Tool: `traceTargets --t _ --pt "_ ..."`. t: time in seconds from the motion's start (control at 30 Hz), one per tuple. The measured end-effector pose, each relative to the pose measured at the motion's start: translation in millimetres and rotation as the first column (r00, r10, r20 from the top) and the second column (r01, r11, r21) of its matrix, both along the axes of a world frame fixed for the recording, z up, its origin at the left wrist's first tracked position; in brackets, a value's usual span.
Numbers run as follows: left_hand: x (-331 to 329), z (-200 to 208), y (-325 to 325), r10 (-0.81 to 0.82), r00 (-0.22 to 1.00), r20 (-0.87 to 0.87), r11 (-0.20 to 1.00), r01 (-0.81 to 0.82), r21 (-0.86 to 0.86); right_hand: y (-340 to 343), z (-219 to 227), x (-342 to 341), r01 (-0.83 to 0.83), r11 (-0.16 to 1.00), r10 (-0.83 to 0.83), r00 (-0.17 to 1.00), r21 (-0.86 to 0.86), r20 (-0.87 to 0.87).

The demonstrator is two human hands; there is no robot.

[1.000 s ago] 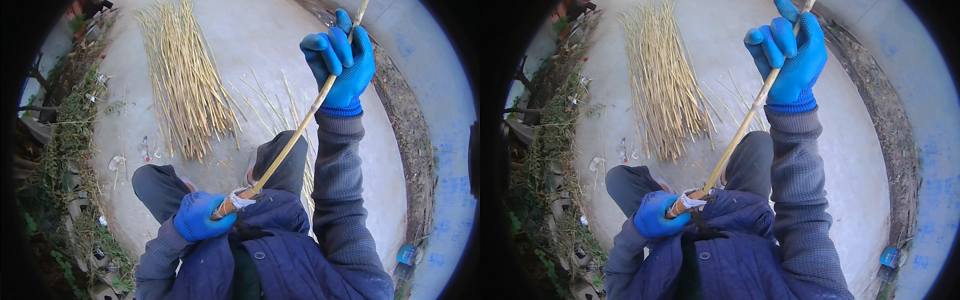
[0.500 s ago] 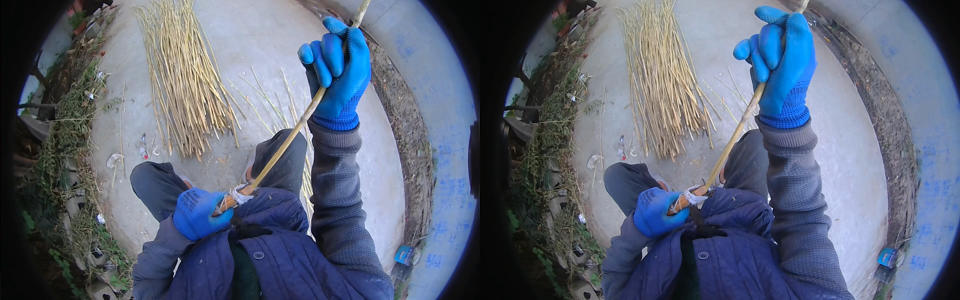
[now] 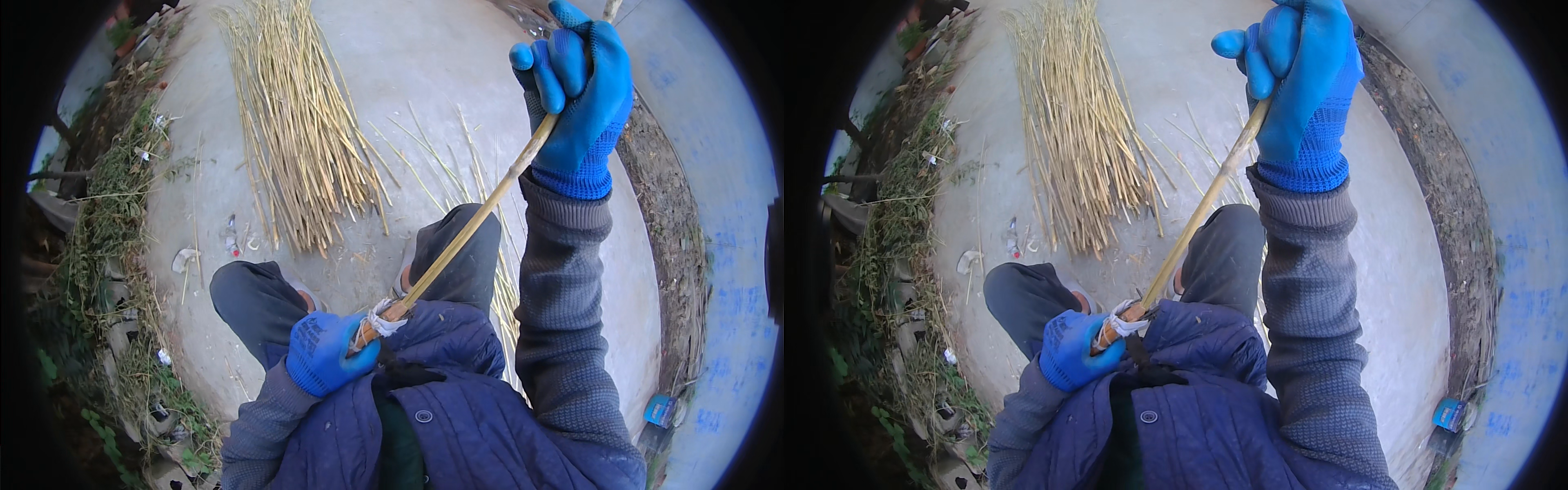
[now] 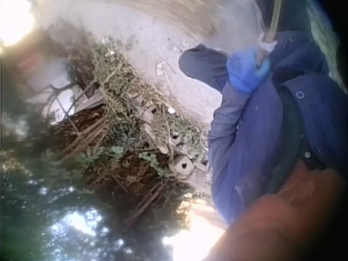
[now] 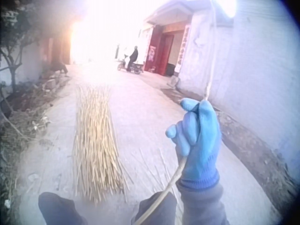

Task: The person sits on the ground and uses pruning shears to strip and trim long, thin sticks one by one. They repeatedly pick up a stick, remove side branches or bark, and place the processed stick into a separate pile.

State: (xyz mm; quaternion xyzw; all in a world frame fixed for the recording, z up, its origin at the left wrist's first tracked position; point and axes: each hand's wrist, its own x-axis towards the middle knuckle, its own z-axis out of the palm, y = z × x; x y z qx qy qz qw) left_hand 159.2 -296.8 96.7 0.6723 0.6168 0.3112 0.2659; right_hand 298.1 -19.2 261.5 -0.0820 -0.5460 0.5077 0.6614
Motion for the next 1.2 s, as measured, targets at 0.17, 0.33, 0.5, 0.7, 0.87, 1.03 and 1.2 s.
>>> traceTargets --t 0.17,0.33,0.5,0.7,0.87,1.03,1.2 --pt "3.0 18.6 10.1 0.013 0.993 0.118 0.999 -0.019 0.047 -3.6 -7.6 -2.4 -0.181 0.983 0.181 0.983 0.018 -0.005" --pt "-5.8 43.9 37.6 0.008 0.987 0.158 0.994 -0.024 0.104 -35.0 -58.6 -10.9 -0.28 0.96 0.281 0.957 -0.024 0.065" --pt "-13.8 44.2 42.1 -0.036 0.996 0.085 0.999 0.036 -0.004 -16.6 -41.0 -7.8 -0.29 0.957 0.29 0.948 -0.025 0.129" --pt "-11.1 44.1 46.8 0.009 1.0 0.022 1.0 -0.009 -0.001 12.1 34.8 -26.2 -0.264 0.963 0.267 0.962 -0.054 0.057" --pt "-42.7 69.5 99.6 0.039 0.976 0.215 0.988 -0.069 0.137 -9.8 6.0 -53.4 -0.329 0.931 0.356 0.917 -0.16 0.182" --pt "-58.4 93.7 131.9 0.151 0.859 0.489 0.986 -0.165 -0.015 12.9 -7.7 -25.3 -0.137 0.986 0.083 0.9 0.096 0.428" --pt "-56.9 96.2 153.9 0.138 0.72 0.68 0.983 -0.182 -0.007 -50.9 -103.9 -8.9 -0.062 0.967 -0.114 0.766 0.249 0.633"
